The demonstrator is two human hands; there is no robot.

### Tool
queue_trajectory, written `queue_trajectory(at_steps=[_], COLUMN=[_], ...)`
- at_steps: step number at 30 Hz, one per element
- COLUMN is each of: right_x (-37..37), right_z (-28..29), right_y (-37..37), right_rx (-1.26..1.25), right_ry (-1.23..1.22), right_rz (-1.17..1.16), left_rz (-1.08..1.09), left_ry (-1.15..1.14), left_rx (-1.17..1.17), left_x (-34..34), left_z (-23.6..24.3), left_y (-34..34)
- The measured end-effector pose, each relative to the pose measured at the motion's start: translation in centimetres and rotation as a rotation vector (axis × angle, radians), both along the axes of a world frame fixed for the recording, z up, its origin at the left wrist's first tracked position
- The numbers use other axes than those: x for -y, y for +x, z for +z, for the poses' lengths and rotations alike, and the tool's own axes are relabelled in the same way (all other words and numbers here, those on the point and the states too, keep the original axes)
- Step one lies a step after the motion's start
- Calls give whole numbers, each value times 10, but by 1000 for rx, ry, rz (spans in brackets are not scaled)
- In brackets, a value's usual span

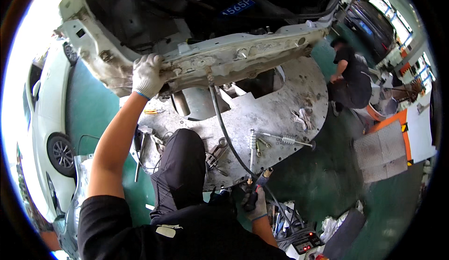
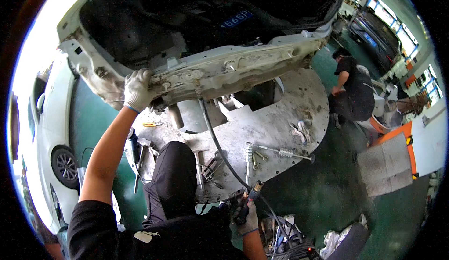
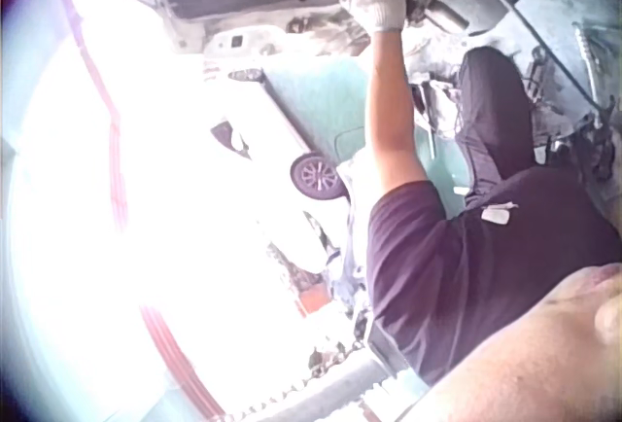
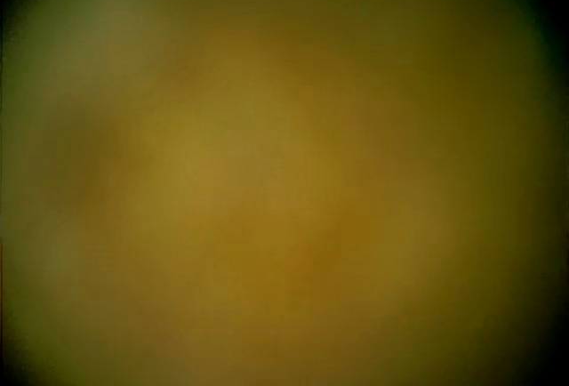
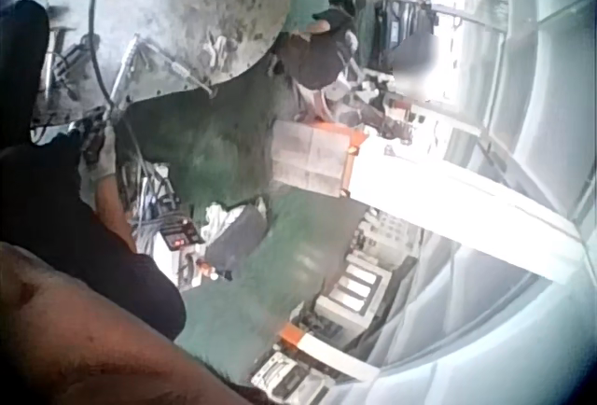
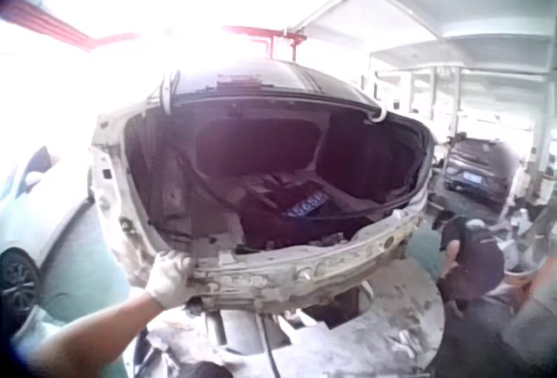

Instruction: The person uses an angle grinder to cut and smooth the front frame of a white car, then switches to a spot welder to apply welds to the same area. The person handles the tools with both hands while working on the vehicle's front end.

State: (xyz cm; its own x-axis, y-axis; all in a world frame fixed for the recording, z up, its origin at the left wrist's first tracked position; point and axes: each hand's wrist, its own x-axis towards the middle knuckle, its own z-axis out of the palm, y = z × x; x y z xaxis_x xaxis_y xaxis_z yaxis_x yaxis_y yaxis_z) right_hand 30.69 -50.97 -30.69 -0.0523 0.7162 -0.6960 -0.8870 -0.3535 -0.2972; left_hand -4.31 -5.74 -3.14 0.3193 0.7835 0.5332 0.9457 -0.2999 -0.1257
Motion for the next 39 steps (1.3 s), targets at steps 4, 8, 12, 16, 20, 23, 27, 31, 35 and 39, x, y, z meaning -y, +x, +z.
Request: queue_trajectory(at_steps=[4, 8, 12, 16, 20, 23, 27, 31, 35, 39], right_x=[-18, -44, -51, -79, -106, -114, -112, -131, -112, -122], right_z=[2, 21, 1, 10, 31, 39, 23, 33, 0, 16], right_y=[-19, -49, -78, -116, -147, -165, -181, -195, -194, -184], right_rx=[36, 125, 55, 142, 152, 206, 260, 236, 278, 289], right_ry=[-113, -119, -170, -258, -303, -333, -291, -346, -344, -355], right_rz=[-104, -199, -338, -449, -550, -574, -598, -647, -647, -665], left_rz=[-92, -197, -238, -221, -305, -414, -472, -527, -554, -555], left_ry=[37, 162, 220, 247, 269, 183, 112, 89, 73, 99], left_rx=[107, 107, 114, 78, 114, 127, 129, 165, 174, 161], left_x=[-2, -10, -19, -25, -28, -23, -22, -23, -27, -25], left_z=[-7, -20, -27, -36, -39, -32, -32, -29, -34, -28], left_y=[-8, -21, -20, -27, -32, -44, -51, -54, -56, -56])
